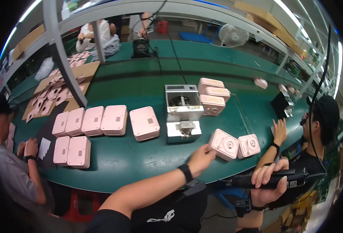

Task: The person picks up a pink device, places it on the work surface, and uses a power screwdriver to drive screws into the back. They then move the device to the side and repeat the process with several more units.

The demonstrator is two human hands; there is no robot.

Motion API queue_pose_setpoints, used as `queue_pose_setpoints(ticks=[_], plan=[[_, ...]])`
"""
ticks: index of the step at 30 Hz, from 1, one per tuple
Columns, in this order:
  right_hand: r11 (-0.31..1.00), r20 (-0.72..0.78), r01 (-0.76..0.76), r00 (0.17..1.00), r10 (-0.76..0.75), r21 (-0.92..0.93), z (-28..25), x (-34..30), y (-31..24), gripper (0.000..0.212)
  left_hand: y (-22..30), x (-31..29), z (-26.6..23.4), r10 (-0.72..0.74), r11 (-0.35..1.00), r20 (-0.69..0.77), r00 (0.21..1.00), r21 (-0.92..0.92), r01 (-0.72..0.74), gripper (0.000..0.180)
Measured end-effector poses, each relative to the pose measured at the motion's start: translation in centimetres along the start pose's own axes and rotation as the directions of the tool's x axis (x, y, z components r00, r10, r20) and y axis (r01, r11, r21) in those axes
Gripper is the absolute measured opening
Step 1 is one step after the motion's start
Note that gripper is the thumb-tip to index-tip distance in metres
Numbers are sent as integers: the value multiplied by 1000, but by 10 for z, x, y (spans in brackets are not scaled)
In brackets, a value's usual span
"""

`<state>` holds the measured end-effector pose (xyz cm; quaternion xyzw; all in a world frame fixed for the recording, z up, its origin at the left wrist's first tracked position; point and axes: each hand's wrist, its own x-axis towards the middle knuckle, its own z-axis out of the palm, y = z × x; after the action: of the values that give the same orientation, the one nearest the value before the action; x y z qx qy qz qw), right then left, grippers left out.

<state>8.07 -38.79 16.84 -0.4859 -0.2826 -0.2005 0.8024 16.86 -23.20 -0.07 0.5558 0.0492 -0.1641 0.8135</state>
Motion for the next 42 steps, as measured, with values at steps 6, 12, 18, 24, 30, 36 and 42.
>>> queue_pose_setpoints(ticks=[6,12,18,24,30,36,42], plan=[[1000,-32,-22,999,22,14,-26,-14,-4,38,40,-59,-7,274,883,-17,962,401,-244,43],[989,-130,-146,982,141,-30,-51,-30,17,34,88,-101,-108,750,-11,293,594,902,-431,57],[960,-106,-279,955,276,-16,-10,-24,81,28,99,-78,-153,746,-223,104,657,970,99,65],[962,21,-214,975,221,-169,5,-8,120,31,91,-110,-161,631,-314,99,770,939,137,69],[962,54,-264,962,268,-77,-9,2,128,30,71,-177,-181,498,-362,327,803,920,-150,56],[942,11,-331,943,332,-43,1,15,138,22,69,-168,-172,180,-227,747,640,664,-712,48],[979,13,-206,978,206,-5,36,59,116,19,82,-138,-160,315,-169,744,590,655,-736,62]])
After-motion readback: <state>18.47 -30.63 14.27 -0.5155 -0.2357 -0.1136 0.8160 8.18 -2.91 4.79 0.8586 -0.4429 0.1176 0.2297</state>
